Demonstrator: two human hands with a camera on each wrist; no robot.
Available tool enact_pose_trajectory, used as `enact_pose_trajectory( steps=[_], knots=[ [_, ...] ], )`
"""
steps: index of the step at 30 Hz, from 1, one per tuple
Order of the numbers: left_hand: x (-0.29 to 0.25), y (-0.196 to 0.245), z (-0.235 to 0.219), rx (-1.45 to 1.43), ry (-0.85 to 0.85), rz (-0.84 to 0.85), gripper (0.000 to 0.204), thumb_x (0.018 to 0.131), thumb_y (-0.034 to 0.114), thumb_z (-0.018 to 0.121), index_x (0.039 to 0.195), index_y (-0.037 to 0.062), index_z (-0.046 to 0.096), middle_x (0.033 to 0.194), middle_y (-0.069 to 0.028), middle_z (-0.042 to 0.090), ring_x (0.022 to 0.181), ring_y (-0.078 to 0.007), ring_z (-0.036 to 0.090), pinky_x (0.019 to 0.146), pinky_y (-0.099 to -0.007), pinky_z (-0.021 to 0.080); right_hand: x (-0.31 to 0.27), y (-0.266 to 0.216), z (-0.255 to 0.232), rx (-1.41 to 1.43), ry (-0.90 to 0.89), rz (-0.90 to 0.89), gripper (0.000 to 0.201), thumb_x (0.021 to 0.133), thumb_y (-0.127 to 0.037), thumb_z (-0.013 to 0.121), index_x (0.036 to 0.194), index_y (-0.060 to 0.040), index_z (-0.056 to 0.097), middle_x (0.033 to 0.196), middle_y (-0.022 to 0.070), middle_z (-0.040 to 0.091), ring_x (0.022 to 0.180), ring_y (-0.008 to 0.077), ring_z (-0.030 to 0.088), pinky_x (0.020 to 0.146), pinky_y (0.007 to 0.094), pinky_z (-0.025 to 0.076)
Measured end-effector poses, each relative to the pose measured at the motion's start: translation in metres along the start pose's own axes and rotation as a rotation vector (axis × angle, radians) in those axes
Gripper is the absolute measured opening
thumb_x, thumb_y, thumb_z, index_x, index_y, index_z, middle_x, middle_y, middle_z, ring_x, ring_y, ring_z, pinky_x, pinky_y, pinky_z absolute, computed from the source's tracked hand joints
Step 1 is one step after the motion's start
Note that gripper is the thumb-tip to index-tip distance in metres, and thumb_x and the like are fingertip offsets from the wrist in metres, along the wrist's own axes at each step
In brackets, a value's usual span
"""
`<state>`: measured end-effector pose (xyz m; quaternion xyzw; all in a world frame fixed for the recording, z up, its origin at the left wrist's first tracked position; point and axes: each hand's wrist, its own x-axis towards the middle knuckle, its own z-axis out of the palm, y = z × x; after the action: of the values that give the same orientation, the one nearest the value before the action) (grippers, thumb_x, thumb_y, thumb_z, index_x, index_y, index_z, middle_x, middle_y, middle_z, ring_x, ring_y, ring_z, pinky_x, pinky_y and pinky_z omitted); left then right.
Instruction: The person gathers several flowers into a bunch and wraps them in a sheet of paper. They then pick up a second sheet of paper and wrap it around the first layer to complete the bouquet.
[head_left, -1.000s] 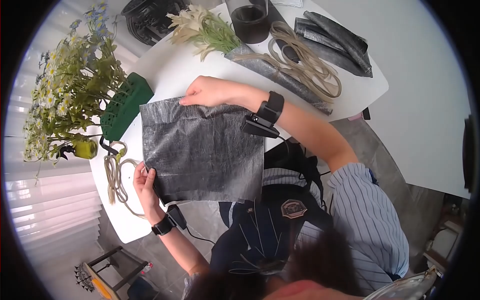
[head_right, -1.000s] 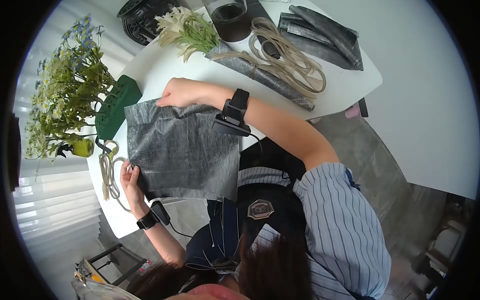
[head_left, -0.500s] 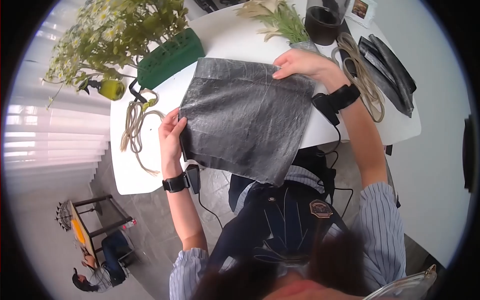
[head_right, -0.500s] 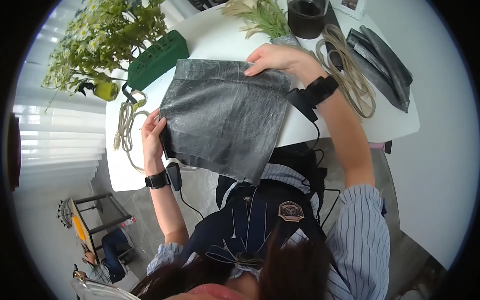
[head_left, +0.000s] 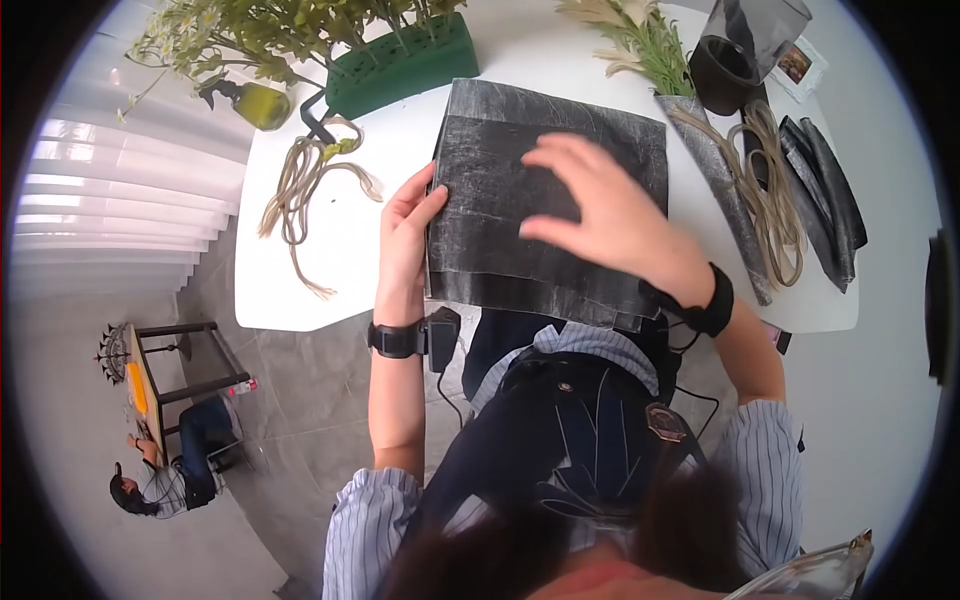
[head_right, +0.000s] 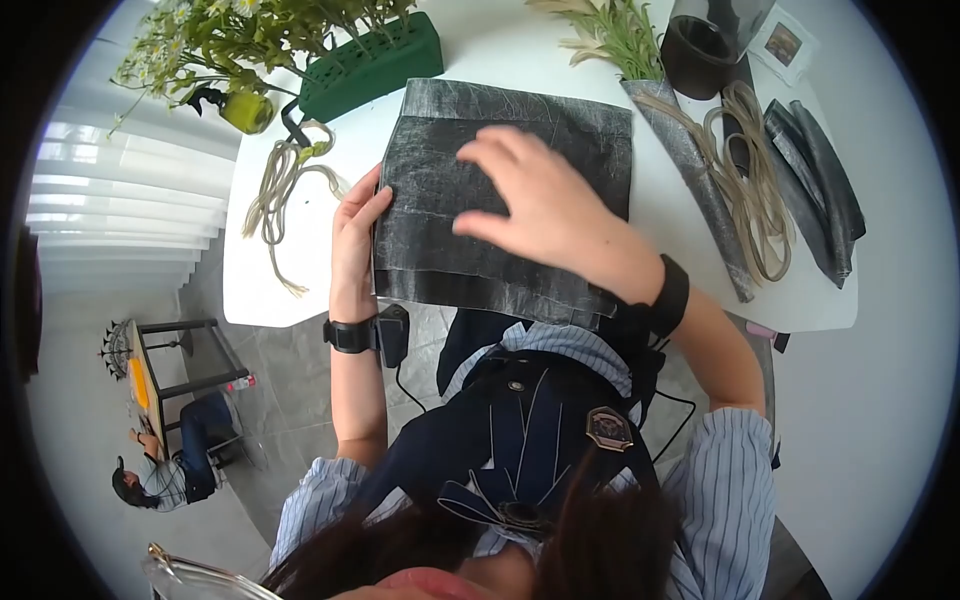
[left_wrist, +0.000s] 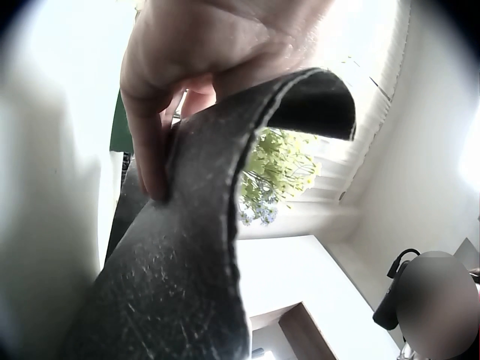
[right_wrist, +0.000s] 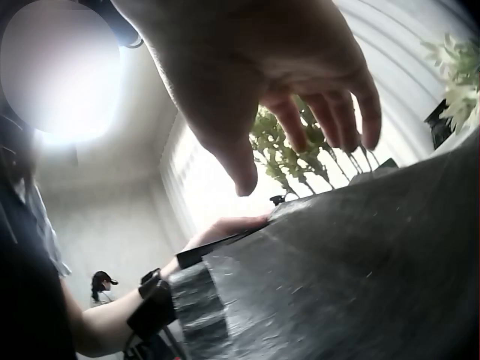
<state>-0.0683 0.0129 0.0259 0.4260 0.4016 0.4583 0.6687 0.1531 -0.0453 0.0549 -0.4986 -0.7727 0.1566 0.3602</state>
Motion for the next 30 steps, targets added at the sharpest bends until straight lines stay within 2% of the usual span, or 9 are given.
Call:
enact_pose_trajectory(
  steps=[2,6,7,10,11,16,24,28,30],
  knots=[
    [-0.004,-0.005,0.000,0.066,0.070,0.040,0.036,0.085,0.002,0.049,0.120,-0.0043,0.047,0.109,-0.0120,0.058,0.096,-0.0152,0.056,0.084,-0.0260,0.044,-0.009,-0.007,0.008,-0.088,-0.187,0.007,0.073,0.066,-0.034,0.072,0.123,-0.0039,0.040,0.125,0.0224,0.038,0.112,0.0373,0.041,0.091,0.0446,0.038],
    [-0.013,-0.019,0.008,0.086,0.115,0.066,0.034,0.086,0.004,0.049,0.118,-0.0037,0.049,0.111,-0.0106,0.057,0.100,-0.0153,0.054,0.087,-0.0262,0.041,-0.023,-0.005,0.033,-0.252,-0.207,-0.046,0.087,0.056,-0.032,0.078,0.128,-0.0066,0.035,0.130,0.0245,0.031,0.117,0.0401,0.035,0.089,0.0472,0.037],
    [-0.016,-0.021,0.011,0.064,0.169,0.029,0.033,0.086,0.005,0.049,0.118,-0.0035,0.049,0.111,-0.0113,0.057,0.098,-0.0156,0.055,0.085,-0.0260,0.042,-0.026,-0.006,0.033,-0.313,-0.239,-0.042,0.089,0.057,-0.032,0.077,0.131,-0.0085,0.033,0.133,0.0249,0.028,0.120,0.0404,0.033,0.095,0.0470,0.032],
    [-0.018,-0.024,0.016,-0.030,0.243,-0.060,0.031,0.088,0.009,0.047,0.117,-0.0037,0.049,0.106,-0.0115,0.059,0.095,-0.0165,0.057,0.082,-0.0269,0.045,-0.038,-0.010,0.037,-0.355,-0.219,-0.090,0.081,0.062,-0.023,0.072,0.132,-0.0085,0.034,0.134,0.0253,0.028,0.120,0.0403,0.033,0.095,0.0483,0.031],
    [-0.017,-0.027,0.015,-0.077,0.214,-0.066,0.030,0.089,0.011,0.046,0.116,-0.0038,0.049,0.104,-0.0114,0.059,0.094,-0.0166,0.057,0.082,-0.0273,0.045,-0.043,-0.009,0.043,-0.393,-0.178,-0.113,0.073,0.065,-0.015,0.065,0.131,-0.0081,0.036,0.134,0.0248,0.029,0.119,0.0403,0.034,0.095,0.0479,0.032],
    [-0.022,-0.031,0.016,-0.269,0.098,-0.114,0.031,0.092,0.019,0.042,0.110,-0.0044,0.051,0.100,-0.0112,0.060,0.090,-0.0175,0.058,0.079,-0.0286,0.047,-0.052,-0.006,0.051,-0.467,-0.044,-0.142,0.062,0.069,-0.007,0.057,0.129,-0.0062,0.039,0.131,0.0234,0.035,0.115,0.0377,0.040,0.092,0.0456,0.036],
    [-0.023,-0.034,0.010,-0.107,0.173,-0.064,0.030,0.091,0.019,0.045,0.108,-0.0038,0.054,0.100,-0.0101,0.060,0.091,-0.0176,0.057,0.078,-0.0298,0.047,-0.045,-0.006,0.044,-0.404,0.171,-0.094,0.042,0.068,-0.007,0.058,0.110,-0.0053,0.057,0.112,0.0131,0.055,0.099,0.0251,0.054,0.086,0.0354,0.043],
    [-0.024,-0.039,0.001,-0.162,0.223,-0.088,0.028,0.089,0.013,0.050,0.109,-0.0056,0.054,0.100,-0.0111,0.060,0.090,-0.0162,0.057,0.079,-0.0277,0.046,-0.038,-0.010,0.025,-0.317,0.119,0.026,0.037,0.067,-0.007,0.058,0.105,-0.0065,0.059,0.101,0.0082,0.058,0.092,0.0218,0.056,0.079,0.0326,0.046],
    [-0.026,-0.047,-0.003,-0.023,0.139,-0.019,0.028,0.086,0.006,0.052,0.111,-0.0054,0.054,0.099,-0.0107,0.060,0.088,-0.0150,0.057,0.078,-0.0255,0.045,-0.024,-0.012,0.001,-0.295,0.072,0.080,0.035,0.067,-0.006,0.058,0.103,-0.0071,0.059,0.094,0.0072,0.060,0.087,0.0219,0.058,0.075,0.0329,0.047]
  ],
)
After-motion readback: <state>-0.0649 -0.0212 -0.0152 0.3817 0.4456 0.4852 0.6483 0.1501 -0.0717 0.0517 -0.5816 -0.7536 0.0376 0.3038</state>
